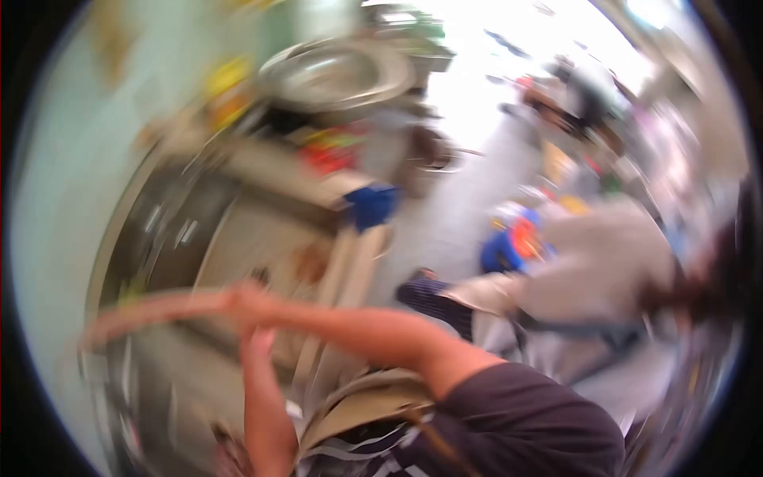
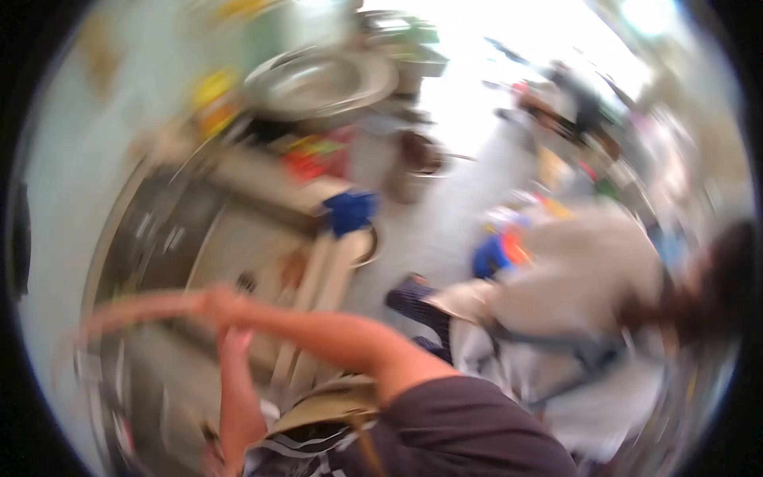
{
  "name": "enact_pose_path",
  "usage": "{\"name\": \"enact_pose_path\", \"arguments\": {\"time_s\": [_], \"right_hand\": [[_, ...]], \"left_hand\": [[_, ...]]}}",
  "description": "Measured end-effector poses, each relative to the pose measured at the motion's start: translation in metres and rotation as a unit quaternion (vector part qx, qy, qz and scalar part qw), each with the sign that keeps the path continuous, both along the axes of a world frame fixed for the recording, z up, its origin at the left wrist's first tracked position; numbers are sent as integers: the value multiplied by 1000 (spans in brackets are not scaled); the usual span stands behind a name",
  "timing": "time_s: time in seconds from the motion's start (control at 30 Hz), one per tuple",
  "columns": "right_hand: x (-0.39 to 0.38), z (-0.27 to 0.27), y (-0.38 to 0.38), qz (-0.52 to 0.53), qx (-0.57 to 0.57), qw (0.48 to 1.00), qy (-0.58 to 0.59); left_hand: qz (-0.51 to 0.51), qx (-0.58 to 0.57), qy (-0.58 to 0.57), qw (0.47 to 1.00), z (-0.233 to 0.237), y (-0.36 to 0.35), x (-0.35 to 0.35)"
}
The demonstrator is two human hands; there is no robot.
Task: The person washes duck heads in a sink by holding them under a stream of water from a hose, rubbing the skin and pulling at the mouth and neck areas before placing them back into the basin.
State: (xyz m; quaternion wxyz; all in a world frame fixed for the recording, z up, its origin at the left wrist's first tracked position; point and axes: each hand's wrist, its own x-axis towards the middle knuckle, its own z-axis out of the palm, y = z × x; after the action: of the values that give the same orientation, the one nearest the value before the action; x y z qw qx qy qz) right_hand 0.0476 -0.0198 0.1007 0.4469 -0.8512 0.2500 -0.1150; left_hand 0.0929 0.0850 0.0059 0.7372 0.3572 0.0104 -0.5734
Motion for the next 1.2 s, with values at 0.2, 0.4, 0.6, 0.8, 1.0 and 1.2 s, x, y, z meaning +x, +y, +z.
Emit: {"name": "enact_pose_path", "arguments": {"time_s": [0.2,0.4,0.6,0.8,1.0,1.2], "right_hand": [[-14,123,-27,-39,374,926,-16],[3,134,-28,6,410,912,16],[24,117,-32,41,428,903,20],[36,108,-35,14,437,899,32],[35,116,-36,-8,439,898,17],[34,119,-40,7,418,908,1]], "left_hand": [[-33,77,24,996,72,-40,-8],[37,53,-48,997,83,-34,-5],[47,88,64,993,80,-23,21],[205,97,-58,972,85,-25,14],[108,10,-105,989,68,-5,29],[157,12,-109,981,60,-13,21]]}}
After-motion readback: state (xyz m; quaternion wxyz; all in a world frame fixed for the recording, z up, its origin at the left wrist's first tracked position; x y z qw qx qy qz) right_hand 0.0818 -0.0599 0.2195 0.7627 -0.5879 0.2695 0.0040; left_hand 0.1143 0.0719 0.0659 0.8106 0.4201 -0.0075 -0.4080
